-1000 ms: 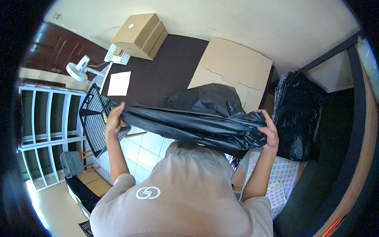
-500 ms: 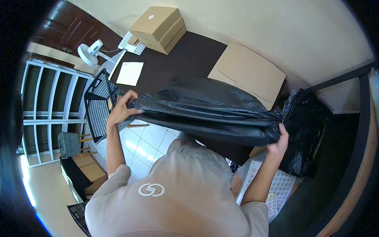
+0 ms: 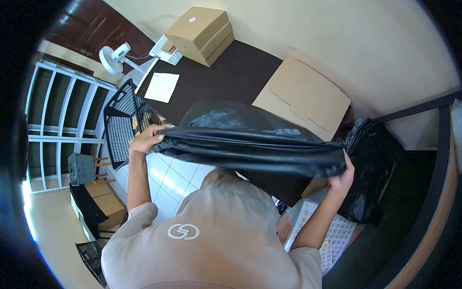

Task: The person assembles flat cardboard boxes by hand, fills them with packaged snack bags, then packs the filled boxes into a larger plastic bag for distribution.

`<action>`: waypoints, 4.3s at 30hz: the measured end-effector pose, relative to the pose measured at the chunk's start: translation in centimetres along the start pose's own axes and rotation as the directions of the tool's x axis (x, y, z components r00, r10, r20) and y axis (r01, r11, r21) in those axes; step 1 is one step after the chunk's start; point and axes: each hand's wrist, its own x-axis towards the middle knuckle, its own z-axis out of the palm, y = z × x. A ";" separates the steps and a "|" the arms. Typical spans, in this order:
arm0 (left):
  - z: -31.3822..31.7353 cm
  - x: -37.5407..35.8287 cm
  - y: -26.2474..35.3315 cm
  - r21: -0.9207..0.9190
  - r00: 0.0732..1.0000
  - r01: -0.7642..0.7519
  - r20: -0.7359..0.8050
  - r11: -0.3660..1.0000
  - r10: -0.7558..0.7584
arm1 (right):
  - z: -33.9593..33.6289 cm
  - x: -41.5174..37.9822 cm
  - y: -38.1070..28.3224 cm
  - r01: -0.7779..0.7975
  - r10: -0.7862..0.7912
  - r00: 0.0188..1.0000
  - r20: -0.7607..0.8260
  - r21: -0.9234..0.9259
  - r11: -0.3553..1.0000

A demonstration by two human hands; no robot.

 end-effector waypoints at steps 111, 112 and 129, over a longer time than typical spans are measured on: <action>-31.2 24.6 3.5 -0.077 0.855 -0.446 -0.331 0.892 0.399 | 44.9 25.9 27.8 0.210 -0.269 0.963 -0.016 -0.583 0.785; -29.8 22.5 4.2 -0.040 0.855 -0.437 -0.328 0.899 0.401 | 44.3 24.5 27.1 0.245 -0.302 0.953 0.002 -0.588 0.771; -20.6 22.2 -7.0 0.732 0.945 -0.308 0.161 0.608 0.285 | 27.8 8.1 25.0 -0.197 0.201 0.979 -0.023 -0.332 0.922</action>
